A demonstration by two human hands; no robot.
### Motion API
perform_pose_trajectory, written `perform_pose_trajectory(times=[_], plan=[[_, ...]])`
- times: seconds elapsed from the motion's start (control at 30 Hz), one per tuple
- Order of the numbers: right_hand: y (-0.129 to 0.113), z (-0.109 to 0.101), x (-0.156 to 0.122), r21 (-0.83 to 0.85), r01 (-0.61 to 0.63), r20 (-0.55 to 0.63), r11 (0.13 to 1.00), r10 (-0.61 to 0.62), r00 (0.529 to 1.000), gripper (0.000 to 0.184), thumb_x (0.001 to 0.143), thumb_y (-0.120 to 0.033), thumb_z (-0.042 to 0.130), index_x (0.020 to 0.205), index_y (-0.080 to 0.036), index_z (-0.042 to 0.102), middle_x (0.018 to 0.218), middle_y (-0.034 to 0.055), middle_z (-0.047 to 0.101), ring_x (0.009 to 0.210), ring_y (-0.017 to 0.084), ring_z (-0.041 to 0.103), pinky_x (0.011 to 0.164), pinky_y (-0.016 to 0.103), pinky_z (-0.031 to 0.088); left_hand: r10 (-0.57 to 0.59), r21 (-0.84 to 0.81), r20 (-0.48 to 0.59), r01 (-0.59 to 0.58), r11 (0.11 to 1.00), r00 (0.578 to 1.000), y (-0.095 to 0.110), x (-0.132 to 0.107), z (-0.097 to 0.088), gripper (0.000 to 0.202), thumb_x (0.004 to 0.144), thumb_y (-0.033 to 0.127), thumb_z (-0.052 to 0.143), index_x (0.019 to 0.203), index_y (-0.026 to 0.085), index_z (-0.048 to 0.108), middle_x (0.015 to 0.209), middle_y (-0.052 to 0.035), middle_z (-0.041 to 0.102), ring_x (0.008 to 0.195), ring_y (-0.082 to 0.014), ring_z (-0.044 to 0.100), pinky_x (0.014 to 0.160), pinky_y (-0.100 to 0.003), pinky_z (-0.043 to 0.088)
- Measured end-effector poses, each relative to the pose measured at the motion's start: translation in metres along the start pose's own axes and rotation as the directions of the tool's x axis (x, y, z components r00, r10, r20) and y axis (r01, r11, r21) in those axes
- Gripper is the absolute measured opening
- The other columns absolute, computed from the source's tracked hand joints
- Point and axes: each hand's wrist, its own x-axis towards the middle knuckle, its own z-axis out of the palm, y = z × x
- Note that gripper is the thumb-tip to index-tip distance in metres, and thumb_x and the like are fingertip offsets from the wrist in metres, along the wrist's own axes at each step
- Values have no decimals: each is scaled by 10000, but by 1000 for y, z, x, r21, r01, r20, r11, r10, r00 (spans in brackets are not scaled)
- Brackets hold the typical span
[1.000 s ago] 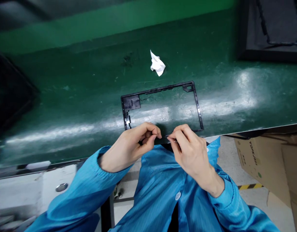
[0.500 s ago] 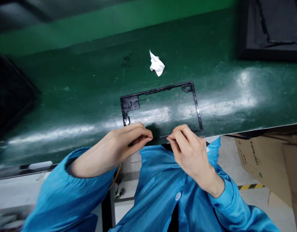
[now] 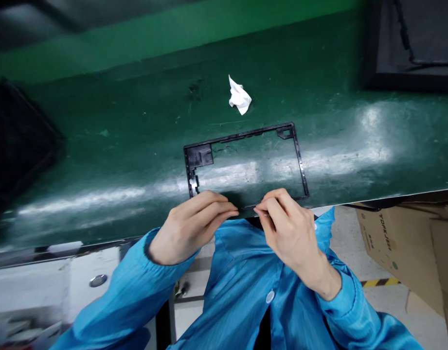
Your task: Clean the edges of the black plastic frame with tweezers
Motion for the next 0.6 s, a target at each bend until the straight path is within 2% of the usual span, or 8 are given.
perform_pose_trajectory(times=[0.13,0.3,0.43,0.6], plan=[[0,0,-1,0,-4,-1,1000,4,1000,69,1026,-169,657,969,-207,670,1007,28,720,804,129,707,601,259,496,-130,-171,1,128,977,991,-2,2,-3,109,1041,131,563,997,178,651,984,-72,724,909,-175,700,844,-298,590],[1,0,-1,-1,-5,-2,1000,5,1000,73,1026,-169,653,970,-210,678,1007,27,722,806,125,703,580,252,492,-253,-377,40,249,892,967,-1,0,-4,156,1071,154,466,1004,192,602,914,-35,707,838,-143,687,781,-265,560],[1,0,-1,11,-3,1,1000,3,1000,79,1035,-175,642,971,-210,673,1001,34,720,817,137,709,626,269,523,-306,-302,77,314,900,949,1,1,-10,135,1064,189,483,974,195,584,799,17,637,676,-112,600,659,-228,493],[1,-1,-1,-4,0,3,1000,0,1000,62,1025,-172,665,973,-206,666,1012,24,717,799,119,697,591,256,499,-205,-156,119,222,962,971,-5,2,-25,148,1061,199,541,977,175,660,876,-20,707,795,-151,674,752,-259,525]])
